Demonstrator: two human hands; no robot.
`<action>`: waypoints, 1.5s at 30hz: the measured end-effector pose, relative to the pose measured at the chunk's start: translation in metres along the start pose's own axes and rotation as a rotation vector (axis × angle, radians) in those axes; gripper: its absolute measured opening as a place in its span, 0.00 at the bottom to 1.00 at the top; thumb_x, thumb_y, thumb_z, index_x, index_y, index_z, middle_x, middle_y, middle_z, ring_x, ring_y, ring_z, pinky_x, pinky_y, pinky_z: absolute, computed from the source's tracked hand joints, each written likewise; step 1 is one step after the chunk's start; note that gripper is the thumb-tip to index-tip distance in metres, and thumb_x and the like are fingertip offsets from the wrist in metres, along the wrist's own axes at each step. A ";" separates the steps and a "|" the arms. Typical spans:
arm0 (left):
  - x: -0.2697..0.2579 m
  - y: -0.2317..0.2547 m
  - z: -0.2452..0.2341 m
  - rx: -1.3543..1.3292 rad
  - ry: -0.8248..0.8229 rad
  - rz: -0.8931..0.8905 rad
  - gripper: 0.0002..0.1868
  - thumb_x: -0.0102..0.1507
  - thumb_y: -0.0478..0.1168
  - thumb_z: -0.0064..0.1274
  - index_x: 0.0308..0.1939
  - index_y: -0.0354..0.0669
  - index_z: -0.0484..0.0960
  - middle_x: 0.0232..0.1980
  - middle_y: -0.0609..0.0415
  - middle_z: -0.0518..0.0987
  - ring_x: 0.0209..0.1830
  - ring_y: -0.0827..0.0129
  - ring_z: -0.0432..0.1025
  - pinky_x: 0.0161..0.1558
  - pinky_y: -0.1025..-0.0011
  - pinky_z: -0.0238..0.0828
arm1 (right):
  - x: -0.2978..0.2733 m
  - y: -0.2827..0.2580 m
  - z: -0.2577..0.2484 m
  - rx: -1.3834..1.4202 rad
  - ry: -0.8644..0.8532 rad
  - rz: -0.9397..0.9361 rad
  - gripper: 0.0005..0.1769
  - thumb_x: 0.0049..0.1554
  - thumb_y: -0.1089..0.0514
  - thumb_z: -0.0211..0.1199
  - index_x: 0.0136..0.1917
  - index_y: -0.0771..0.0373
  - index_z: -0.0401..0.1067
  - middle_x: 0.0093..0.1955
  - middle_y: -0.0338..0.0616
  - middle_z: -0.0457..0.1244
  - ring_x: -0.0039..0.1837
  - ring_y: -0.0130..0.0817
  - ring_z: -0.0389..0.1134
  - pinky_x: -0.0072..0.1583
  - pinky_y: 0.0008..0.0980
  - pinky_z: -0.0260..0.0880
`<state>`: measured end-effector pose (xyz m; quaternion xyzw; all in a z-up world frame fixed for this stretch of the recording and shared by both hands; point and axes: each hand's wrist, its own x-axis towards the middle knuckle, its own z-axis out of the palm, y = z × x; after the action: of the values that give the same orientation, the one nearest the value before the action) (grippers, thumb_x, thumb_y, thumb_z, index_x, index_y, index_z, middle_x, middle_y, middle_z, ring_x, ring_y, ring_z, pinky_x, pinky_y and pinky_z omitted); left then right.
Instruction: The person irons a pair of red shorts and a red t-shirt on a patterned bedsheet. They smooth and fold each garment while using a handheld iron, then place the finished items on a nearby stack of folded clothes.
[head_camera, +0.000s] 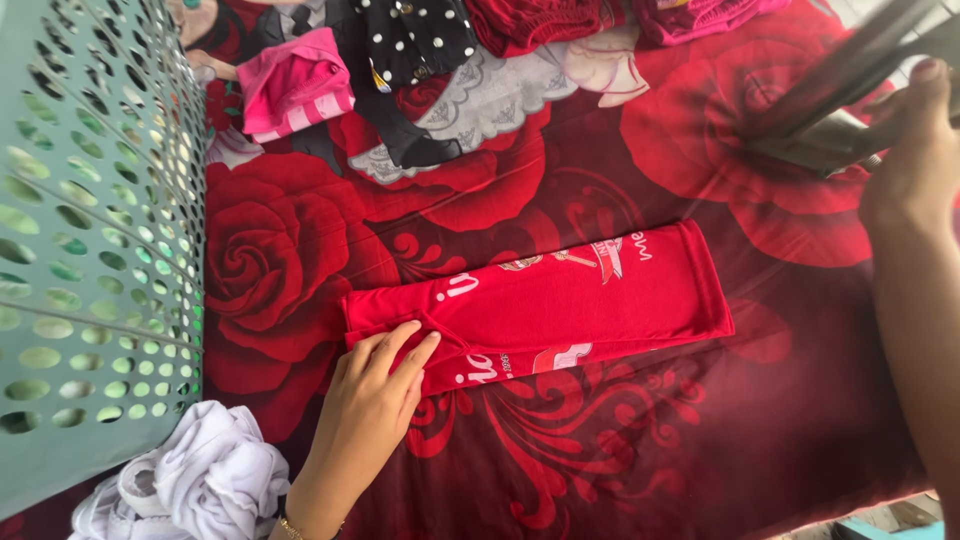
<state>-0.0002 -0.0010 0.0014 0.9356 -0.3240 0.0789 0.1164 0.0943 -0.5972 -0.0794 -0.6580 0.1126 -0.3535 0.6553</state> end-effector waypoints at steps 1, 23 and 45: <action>0.000 0.000 0.000 -0.005 -0.005 -0.003 0.26 0.61 0.38 0.55 0.65 0.48 0.76 0.65 0.52 0.73 0.57 0.59 0.70 0.56 0.59 0.68 | -0.005 -0.013 0.003 -0.005 -0.002 0.005 0.17 0.72 0.41 0.59 0.54 0.55 0.74 0.44 0.33 0.63 0.51 0.22 0.65 0.60 0.25 0.66; 0.005 0.009 -0.026 -0.181 0.201 0.017 0.21 0.64 0.36 0.55 0.61 0.45 0.78 0.62 0.53 0.76 0.58 0.56 0.72 0.63 0.56 0.66 | -0.150 -0.095 0.052 -1.260 -0.628 -0.253 0.12 0.56 0.49 0.70 0.49 0.58 0.80 0.46 0.43 0.65 0.51 0.44 0.64 0.54 0.43 0.65; -0.006 -0.001 -0.007 0.009 0.335 0.083 0.21 0.60 0.35 0.57 0.58 0.45 0.80 0.63 0.52 0.75 0.64 0.59 0.70 0.72 0.48 0.57 | -0.227 -0.160 0.259 -0.414 -1.246 -0.133 0.16 0.54 0.61 0.67 0.56 0.61 0.69 0.45 0.47 0.69 0.43 0.40 0.74 0.45 0.37 0.72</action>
<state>-0.0050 0.0054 0.0067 0.8957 -0.3379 0.2399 0.1615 0.0381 -0.2370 0.0269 -0.8575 -0.2630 0.0827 0.4343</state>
